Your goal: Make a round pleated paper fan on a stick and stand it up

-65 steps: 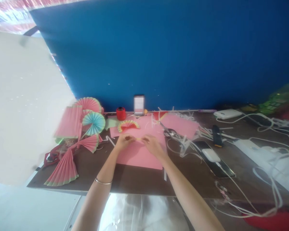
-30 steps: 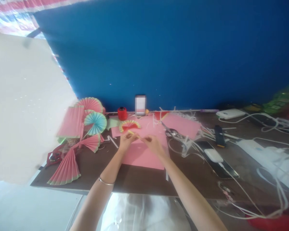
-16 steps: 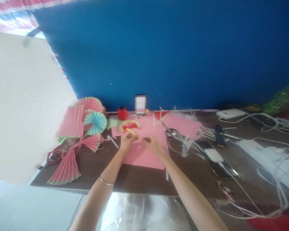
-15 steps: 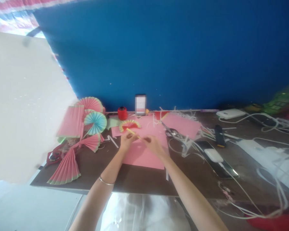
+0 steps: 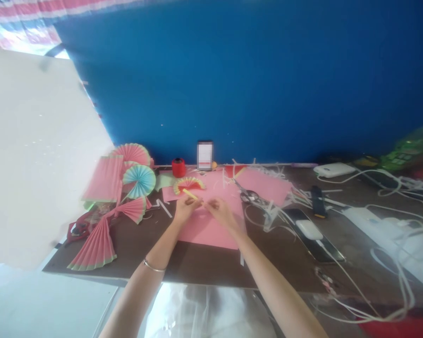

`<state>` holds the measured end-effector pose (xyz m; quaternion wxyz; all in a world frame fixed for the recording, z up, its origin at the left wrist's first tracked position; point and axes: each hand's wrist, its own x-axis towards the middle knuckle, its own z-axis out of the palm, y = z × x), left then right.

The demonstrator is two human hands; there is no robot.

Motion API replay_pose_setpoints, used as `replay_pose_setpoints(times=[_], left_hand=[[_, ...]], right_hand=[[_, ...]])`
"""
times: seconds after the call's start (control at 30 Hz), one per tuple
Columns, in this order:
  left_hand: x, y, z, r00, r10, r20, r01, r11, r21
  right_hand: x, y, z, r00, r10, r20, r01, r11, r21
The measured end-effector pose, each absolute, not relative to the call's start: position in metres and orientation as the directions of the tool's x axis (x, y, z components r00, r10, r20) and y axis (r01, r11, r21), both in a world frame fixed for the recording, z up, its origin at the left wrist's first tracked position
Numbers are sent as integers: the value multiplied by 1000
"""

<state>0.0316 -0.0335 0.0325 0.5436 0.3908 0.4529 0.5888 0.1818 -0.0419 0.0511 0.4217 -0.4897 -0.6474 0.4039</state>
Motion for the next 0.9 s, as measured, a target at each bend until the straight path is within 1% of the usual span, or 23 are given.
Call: replay_pose_setpoints(times=[0.1, 0.27, 0.37, 0.53, 0.67, 0.8, 0.9], left_hand=[[33, -33, 30, -136, 990, -32, -317, -13, 948], [34, -31, 24, -46, 999, -24, -276, 10, 961], [33, -31, 24, -63, 997, -35, -269, 17, 963], [28, -28, 28, -155, 987, -31, -355, -27, 935], [27, -27, 26, -167, 986, 5, -413, -75, 908], [28, -28, 27, -166, 986, 12, -430, -83, 899], [29, -29, 28, -140, 990, 27, -378, -79, 922]], right_hand=[[180, -42, 51, -143, 979, 147, 229, 177, -957], [181, -44, 51, -163, 975, 151, 181, 180, -967], [182, -45, 52, -158, 975, 158, 193, 188, -963], [184, -46, 52, -178, 961, 213, 278, 257, -926], [184, -45, 52, -153, 957, 248, 255, 280, -925], [184, -43, 53, -150, 972, 180, 236, 212, -948], [184, -44, 54, -139, 979, 147, 227, 176, -958]])
